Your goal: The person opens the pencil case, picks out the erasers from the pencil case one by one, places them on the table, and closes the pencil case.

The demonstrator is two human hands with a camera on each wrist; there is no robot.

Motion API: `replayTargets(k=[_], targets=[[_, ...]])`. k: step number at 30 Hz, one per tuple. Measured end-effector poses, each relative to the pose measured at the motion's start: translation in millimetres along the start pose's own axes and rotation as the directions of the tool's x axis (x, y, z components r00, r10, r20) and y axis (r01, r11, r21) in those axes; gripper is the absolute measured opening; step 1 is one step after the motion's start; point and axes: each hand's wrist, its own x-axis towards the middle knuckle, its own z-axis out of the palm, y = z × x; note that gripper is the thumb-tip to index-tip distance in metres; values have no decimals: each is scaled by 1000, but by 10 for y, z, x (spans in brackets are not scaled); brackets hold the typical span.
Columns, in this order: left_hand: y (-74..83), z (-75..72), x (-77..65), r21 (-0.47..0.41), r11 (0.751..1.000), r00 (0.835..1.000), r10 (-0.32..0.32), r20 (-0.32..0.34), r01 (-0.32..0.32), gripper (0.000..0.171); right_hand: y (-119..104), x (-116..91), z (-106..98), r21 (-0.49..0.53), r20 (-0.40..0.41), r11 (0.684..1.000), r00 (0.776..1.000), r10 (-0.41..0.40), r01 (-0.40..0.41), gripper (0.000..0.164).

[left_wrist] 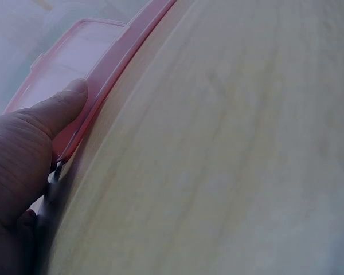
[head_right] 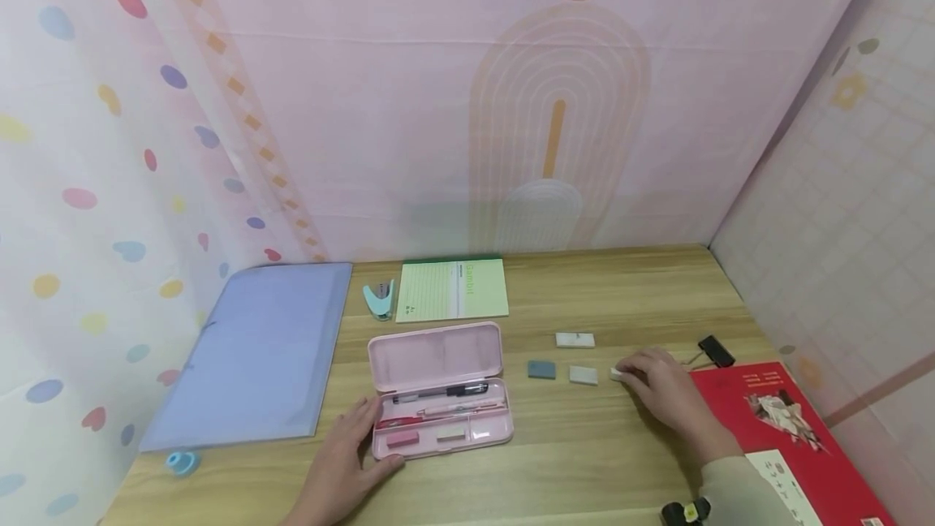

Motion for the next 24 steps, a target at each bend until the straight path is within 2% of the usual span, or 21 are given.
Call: replayTargets(k=[13, 24], targets=[[12, -5, -2, -5, 1000, 1000, -19, 6, 19, 97, 27, 11, 79, 2, 20, 1000, 1000, 5, -5, 23], [-1, 2, 1, 2, 1000, 1000, -24, 15, 24, 98, 6, 13, 95, 16, 29, 1000, 999, 19, -20, 23]])
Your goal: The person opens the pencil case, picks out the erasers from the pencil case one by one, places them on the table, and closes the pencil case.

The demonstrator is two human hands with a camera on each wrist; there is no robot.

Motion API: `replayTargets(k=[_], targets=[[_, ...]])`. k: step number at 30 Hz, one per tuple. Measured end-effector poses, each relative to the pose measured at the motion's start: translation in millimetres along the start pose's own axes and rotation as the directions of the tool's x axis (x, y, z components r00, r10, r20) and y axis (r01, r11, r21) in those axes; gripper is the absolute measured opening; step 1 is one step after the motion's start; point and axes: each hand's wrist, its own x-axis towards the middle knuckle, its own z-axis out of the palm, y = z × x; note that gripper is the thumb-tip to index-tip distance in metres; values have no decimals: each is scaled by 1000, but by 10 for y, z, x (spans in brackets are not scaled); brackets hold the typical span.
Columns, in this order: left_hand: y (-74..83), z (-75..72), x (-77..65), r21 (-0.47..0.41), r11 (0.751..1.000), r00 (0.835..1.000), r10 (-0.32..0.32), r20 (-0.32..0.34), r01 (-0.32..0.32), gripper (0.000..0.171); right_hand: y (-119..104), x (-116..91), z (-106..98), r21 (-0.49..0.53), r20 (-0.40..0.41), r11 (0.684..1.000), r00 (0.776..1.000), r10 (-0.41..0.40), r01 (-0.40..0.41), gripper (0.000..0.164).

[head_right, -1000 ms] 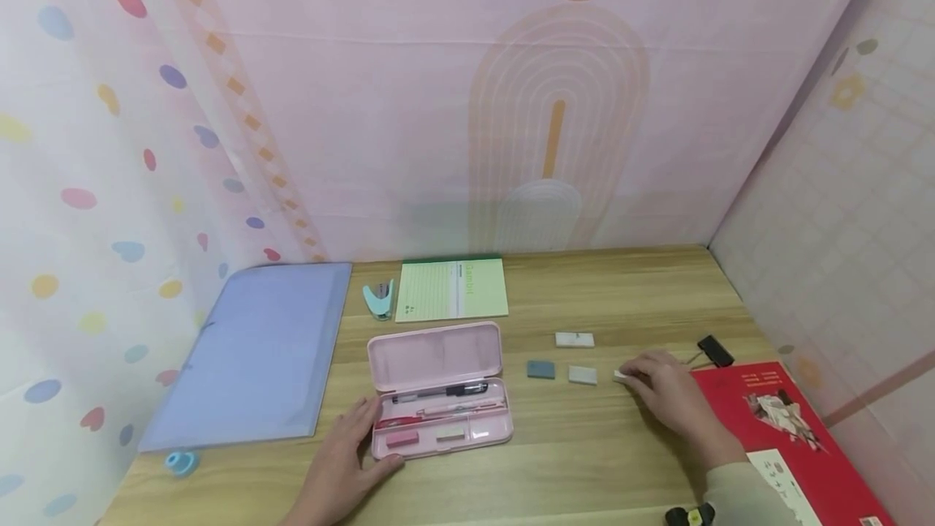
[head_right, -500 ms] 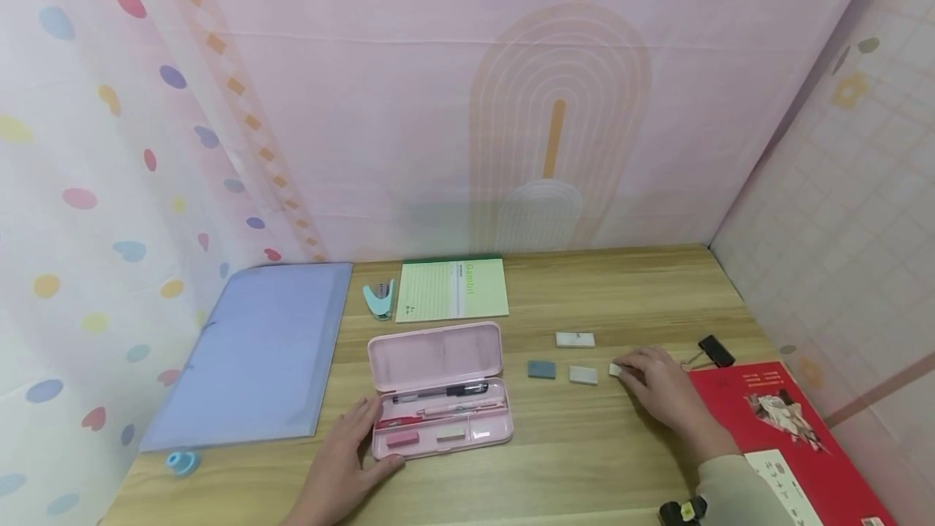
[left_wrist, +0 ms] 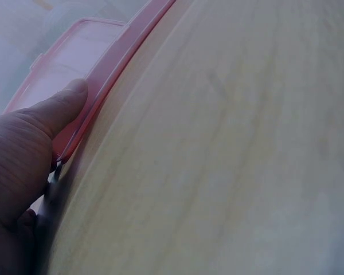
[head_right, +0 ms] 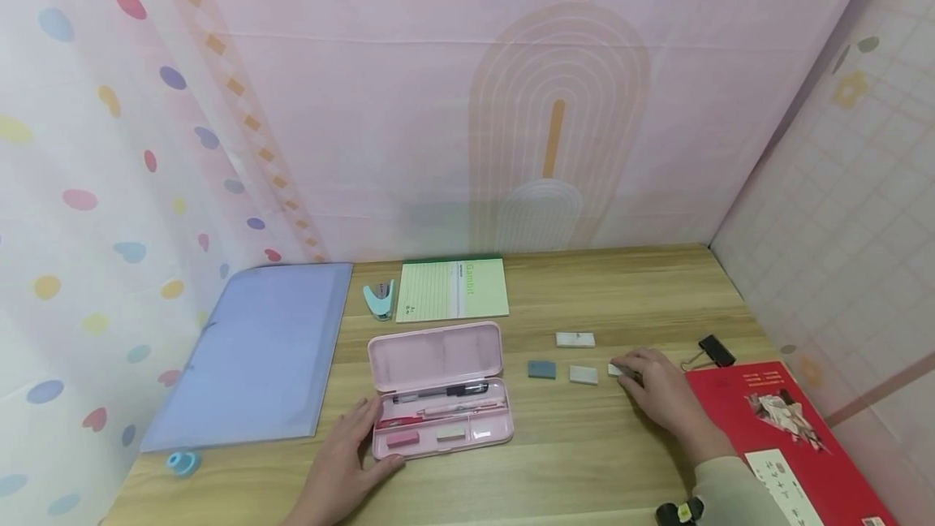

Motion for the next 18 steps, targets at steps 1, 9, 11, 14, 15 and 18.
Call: replayTargets(k=[1, 9, 11, 14, 15, 18], targets=[[0, 2, -1, 0, 1000, 1000, -1, 1, 1, 99, 3, 0, 1, 2, -1, 1000, 1000, 1, -1, 23], [12, 1, -10, 1, 1000, 1000, 2, -1, -2, 98, 20, -21, 2, 18, -9, 1000, 1000, 5, -5, 25], [17, 1, -10, -1, 1000, 1000, 4, -1, -4, 98, 3, -32, -20, 18, -10, 1000, 1000, 24, -23, 29], [19, -1, -10, -4, 1000, 1000, 8, -6, -8, 98, -97, -24, -68, 13, -33, 999, 999, 29, -29, 35], [18, -1, -9, -6, 1000, 1000, 8, -8, -8, 98, -162, -15, -90, 4, -40, 1000, 999, 25, -24, 35], [11, 1, -9, -3, 1000, 1000, 8, -15, -8, 98, -409, 48, -91, 20, -84, 998, 994, -62, 64, 34]])
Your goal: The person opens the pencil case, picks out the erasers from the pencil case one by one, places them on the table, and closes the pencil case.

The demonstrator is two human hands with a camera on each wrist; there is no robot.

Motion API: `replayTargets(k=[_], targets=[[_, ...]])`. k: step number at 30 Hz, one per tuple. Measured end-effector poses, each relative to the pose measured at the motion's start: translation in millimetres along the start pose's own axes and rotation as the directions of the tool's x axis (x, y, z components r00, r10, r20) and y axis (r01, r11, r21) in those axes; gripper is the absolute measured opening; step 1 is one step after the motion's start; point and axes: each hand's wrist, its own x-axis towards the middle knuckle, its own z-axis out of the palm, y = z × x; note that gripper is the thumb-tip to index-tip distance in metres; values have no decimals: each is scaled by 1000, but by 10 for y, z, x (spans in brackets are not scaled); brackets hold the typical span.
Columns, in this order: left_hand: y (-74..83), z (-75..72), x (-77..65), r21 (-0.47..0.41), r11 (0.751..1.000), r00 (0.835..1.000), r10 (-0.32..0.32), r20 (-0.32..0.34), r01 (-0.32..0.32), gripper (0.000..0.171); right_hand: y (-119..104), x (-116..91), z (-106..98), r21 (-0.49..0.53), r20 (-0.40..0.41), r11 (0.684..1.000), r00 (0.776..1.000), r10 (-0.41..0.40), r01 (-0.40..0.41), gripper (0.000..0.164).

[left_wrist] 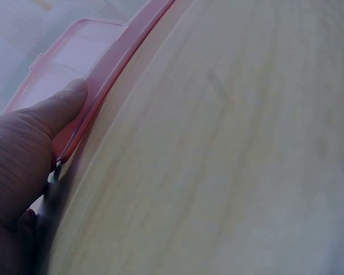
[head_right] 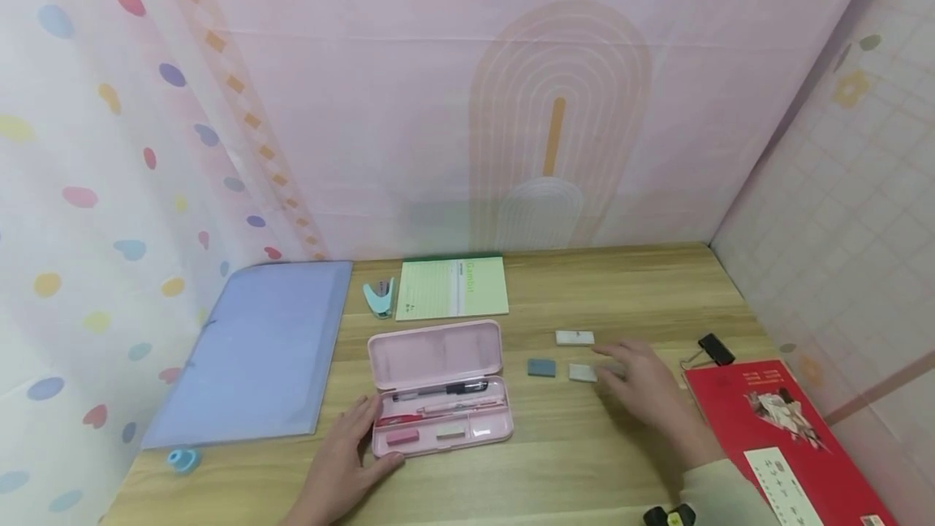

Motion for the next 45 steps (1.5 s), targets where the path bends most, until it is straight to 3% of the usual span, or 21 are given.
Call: replayTargets(k=[5, 10, 14, 18, 27, 36, 41, 45], targets=[[-4, 8, 10, 1, 1000, 1000, 12, -8, -12, 97, -481, 108, 202, 44, -24, 983, 984, -179, 180, 32], [6, 10, 17, 5, 1000, 999, 28, -16, -27, 98, -936, 139, 492, 109, 37, 951, 955, -295, 290, 29], [12, 10, 18, 14, 1000, 1000, 27, -12, -27, 98, -1199, 140, 702, 179, 97, 913, 917, -387, 367, 24], [10, 6, 22, 15, 1000, 1000, 28, -11, -28, 98, -1366, 143, 857, 199, 148, 901, 897, -417, 386, 22], [-3, 2, 19, 16, 999, 999, 33, -21, -32, 98, -1451, 172, 1056, 175, 204, 902, 881, -426, 396, 16], [-13, -5, 10, 16, 999, 999, 38, -25, -38, 98, -1470, 196, 1055, 180, 221, 896, 871, -439, 406, 12], [-13, -3, 3, 16, 999, 999, 34, -26, -34, 98, -1474, 178, 1041, 172, 164, 865, 852, -497, 472, 11], [-6, -3, -2, 9, 1000, 999, 30, -21, -30, 98, -1422, 128, 951, 173, 56, 834, 841, -539, 523, 12]])
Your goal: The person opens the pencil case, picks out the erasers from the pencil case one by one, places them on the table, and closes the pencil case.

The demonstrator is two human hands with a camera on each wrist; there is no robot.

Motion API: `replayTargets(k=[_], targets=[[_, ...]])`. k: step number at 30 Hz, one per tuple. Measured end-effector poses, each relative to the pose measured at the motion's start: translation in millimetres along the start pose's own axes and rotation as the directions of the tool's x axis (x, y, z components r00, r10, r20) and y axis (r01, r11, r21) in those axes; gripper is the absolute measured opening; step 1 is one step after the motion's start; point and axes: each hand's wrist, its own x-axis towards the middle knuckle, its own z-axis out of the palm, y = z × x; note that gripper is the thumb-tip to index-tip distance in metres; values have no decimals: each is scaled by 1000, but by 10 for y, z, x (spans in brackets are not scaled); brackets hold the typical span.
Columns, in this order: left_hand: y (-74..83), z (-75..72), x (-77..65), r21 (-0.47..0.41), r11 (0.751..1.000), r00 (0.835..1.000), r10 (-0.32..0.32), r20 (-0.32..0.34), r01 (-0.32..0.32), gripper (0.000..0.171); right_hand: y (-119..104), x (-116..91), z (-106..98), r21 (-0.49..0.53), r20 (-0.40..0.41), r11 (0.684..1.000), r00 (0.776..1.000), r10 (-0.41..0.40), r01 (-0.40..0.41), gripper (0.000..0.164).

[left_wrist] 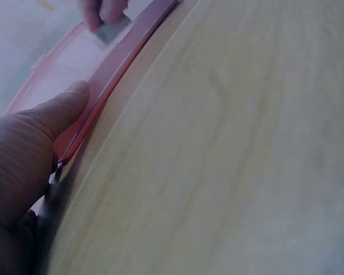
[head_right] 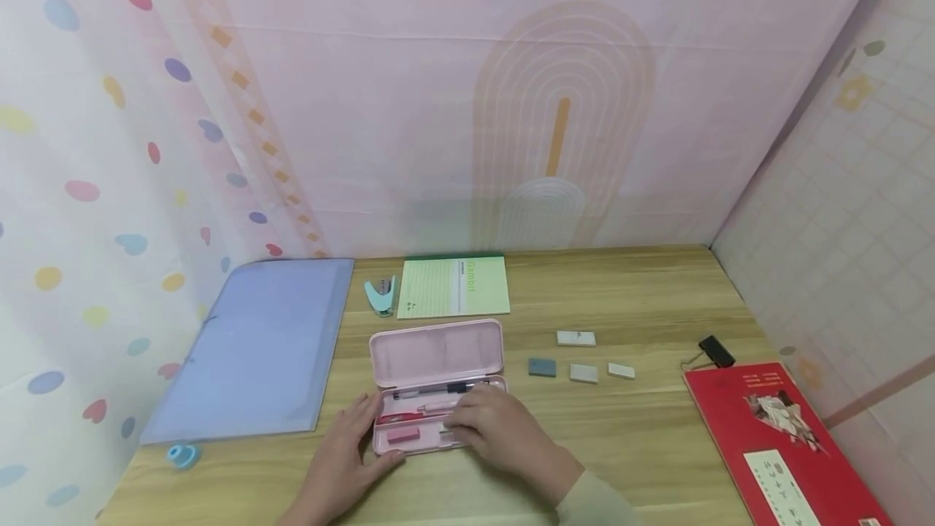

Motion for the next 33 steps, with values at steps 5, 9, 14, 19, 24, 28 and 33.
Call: replayTargets(k=[5, 9, 14, 19, 24, 28, 33], targets=[[9, -9, 0, -5, 1000, 1000, -3, 3, 3, 99, 110, -224, -219, 24, -142, 1000, 990, -13, 16, 17], [16, -21, 3, -6, 1000, 1000, -3, -1, 3, 98, 276, -498, -379, 10, -182, 997, 981, 71, -70, 22], [19, -31, 4, -4, 1000, 1000, -9, 6, 9, 98, 437, -805, -545, -22, -143, 955, 946, 291, -297, 24], [11, -26, 2, 9, 1000, 1000, -15, 14, 15, 98, 509, -946, -651, -45, -102, 908, 906, 410, -416, 24], [1, -12, 4, 10, 1000, 1000, -20, 17, 20, 99, 533, -961, -668, -55, -51, 890, 892, 450, -452, 22], [-1, -1, 4, 11, 1000, 1000, -24, 18, 24, 99, 553, -942, -646, -61, -12, 887, 889, 458, -457, 21], [11, -2, 4, 9, 1000, 999, -30, 22, 30, 99, 580, -920, -631, -62, 3, 876, 878, 479, -478, 20]])
